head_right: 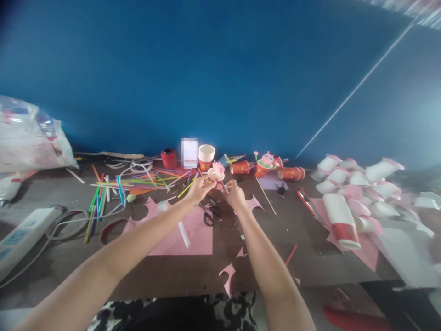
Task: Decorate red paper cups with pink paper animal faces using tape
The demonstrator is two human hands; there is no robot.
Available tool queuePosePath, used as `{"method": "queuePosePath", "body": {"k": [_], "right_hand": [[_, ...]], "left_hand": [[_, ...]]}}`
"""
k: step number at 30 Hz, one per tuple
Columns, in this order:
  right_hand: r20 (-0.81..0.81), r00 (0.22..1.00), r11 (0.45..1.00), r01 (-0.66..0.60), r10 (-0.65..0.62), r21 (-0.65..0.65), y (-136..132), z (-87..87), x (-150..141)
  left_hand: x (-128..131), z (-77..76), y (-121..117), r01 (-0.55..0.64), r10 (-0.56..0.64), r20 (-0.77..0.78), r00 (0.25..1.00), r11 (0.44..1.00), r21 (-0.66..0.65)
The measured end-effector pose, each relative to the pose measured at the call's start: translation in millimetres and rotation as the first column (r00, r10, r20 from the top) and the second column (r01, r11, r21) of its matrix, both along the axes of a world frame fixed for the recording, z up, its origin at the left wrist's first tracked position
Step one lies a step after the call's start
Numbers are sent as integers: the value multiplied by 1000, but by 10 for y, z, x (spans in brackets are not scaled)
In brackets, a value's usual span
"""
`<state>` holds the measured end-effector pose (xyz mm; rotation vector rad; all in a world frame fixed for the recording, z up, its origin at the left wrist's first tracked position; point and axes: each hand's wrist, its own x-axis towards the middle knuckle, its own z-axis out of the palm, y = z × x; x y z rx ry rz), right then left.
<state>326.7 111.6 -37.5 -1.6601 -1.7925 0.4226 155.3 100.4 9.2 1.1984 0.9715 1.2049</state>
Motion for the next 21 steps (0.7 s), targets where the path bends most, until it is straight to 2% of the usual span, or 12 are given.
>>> {"method": "queuePosePath", "body": {"k": [5,11,16,21], "right_hand": [[42,999,996,-31,28,86,-88,-4,-55],[53,994,975,-108,100,196,-130,100,-62],[-11,984,959,-170,177,228,-86,213,-30],[-127,966,960,-199,226,197,3,288,-22]], "left_hand": [[61,-74,118,22,-16,-80,997,997,73],[-17,-59,214,78,-65,-112,992,991,112],[-81,-22,282,149,-139,-97,986,983,111],[-124,-4,340,226,-216,-100,971,970,95]]}}
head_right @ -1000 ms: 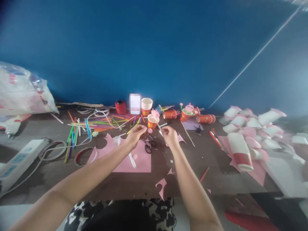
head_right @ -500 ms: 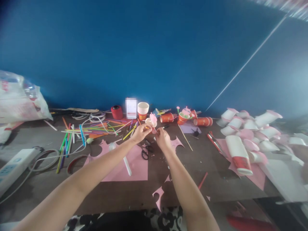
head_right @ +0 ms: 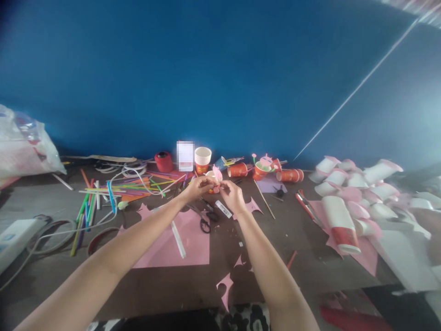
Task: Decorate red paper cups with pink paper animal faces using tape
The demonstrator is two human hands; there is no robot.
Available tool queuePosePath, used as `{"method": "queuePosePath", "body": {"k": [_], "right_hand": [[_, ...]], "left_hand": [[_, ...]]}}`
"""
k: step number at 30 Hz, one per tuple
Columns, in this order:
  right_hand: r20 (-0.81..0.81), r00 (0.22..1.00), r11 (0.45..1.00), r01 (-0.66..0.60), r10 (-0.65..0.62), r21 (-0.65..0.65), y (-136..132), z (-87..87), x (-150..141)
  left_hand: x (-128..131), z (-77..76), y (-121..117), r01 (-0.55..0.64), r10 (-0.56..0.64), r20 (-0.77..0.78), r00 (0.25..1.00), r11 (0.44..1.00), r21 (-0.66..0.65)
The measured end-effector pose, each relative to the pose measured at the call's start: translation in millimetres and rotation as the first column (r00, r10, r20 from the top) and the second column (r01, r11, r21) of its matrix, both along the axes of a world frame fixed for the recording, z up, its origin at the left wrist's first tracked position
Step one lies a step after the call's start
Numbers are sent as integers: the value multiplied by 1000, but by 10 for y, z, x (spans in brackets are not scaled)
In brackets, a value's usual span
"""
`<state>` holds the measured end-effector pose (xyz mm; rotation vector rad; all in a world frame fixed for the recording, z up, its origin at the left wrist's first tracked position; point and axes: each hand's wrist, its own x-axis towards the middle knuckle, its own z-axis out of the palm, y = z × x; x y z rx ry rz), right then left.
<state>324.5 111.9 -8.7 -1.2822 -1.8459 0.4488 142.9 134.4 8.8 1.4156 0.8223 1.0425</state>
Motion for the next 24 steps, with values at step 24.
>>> {"method": "queuePosePath", "body": {"k": [24], "right_hand": [[-26,999,988,-23,19,-154,-61,4,-87]], "left_hand": [[-70,-1,-236,53,-50,126,991,998,-21]]}}
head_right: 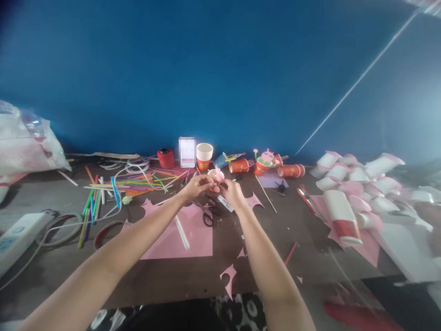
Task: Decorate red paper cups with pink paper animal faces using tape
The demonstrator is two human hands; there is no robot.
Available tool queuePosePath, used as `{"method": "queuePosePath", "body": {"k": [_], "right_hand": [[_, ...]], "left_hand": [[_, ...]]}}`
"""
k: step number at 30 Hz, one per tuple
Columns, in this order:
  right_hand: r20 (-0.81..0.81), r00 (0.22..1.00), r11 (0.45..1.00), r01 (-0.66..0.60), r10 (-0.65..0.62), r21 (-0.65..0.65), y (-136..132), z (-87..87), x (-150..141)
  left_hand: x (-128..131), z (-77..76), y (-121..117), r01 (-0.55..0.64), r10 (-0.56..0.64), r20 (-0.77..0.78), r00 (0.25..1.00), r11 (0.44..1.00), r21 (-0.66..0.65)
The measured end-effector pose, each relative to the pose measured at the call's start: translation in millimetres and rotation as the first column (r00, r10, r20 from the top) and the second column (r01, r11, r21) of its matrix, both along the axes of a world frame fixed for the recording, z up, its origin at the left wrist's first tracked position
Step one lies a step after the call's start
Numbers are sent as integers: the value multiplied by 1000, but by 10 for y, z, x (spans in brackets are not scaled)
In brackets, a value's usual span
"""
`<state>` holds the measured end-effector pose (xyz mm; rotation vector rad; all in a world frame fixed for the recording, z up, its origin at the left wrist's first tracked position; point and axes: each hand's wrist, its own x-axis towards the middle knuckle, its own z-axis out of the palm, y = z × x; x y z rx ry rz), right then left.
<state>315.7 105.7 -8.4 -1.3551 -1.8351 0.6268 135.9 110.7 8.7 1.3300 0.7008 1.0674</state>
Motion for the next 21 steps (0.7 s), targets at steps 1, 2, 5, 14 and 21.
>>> {"method": "queuePosePath", "body": {"k": [1,2,5,14,21], "right_hand": [[-2,1000,1000,1,-1,2,4,-6,2],[-4,1000,1000,-1,1,4,6,-14,5],[-8,1000,1000,-6,6,13,2,-36,16],[45,999,997,22,-25,74,-52,8,2],[103,994,994,15,-26,105,-80,31,-13]], "left_hand": [[10,-1,6,18,-19,17,1000,1000,10],[20,-5,11,34,-35,36,999,999,17],[61,-32,19,74,-76,74,994,997,22],[203,-95,32,-29,34,145,989,999,-35],[300,-106,10,-134,147,179,973,988,-81]]}}
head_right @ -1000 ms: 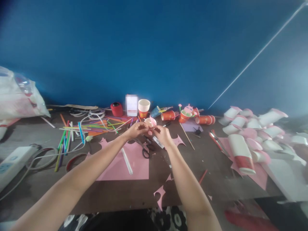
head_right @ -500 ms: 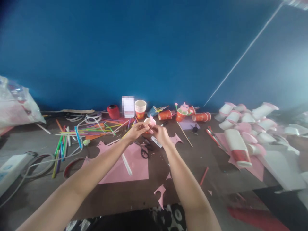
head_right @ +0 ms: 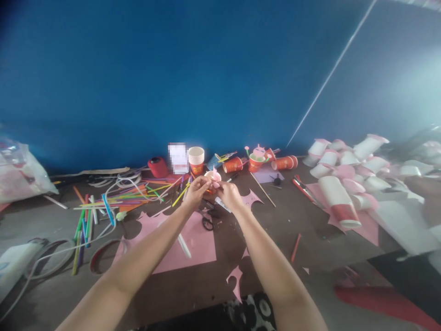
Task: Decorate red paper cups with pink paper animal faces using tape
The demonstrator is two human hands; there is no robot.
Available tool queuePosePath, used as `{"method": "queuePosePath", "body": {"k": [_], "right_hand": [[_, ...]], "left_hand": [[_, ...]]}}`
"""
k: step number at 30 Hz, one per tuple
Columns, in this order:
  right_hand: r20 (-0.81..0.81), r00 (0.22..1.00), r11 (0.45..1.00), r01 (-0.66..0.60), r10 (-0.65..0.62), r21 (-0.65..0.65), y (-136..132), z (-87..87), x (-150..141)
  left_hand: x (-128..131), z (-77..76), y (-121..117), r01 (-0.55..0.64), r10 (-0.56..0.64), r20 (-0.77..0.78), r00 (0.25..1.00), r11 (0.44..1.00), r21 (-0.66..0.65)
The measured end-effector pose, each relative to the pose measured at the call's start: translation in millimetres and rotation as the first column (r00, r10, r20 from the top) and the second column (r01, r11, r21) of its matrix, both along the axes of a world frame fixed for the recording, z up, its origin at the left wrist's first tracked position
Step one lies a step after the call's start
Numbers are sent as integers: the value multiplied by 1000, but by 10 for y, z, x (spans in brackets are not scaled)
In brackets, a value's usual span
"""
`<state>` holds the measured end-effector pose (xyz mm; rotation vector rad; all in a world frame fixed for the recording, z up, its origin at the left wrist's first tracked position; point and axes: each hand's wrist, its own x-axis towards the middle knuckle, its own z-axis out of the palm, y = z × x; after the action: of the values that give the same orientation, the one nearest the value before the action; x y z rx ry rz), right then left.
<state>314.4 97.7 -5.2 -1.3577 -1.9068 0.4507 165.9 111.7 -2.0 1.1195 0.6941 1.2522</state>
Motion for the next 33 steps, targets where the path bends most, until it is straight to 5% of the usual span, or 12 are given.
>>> {"method": "queuePosePath", "body": {"k": [9,24,33], "right_hand": [[79,996,998,-39,35,45,-45,-8,-51],[128,991,999,23,-27,27,-94,65,-106],[115,993,999,39,-40,10,-101,75,-113]], "left_hand": [[20,-39,18,-180,185,89,979,982,-66],[35,-53,-18,-52,63,104,993,994,-98],[88,-118,36,-135,140,69,988,988,-71]]}}
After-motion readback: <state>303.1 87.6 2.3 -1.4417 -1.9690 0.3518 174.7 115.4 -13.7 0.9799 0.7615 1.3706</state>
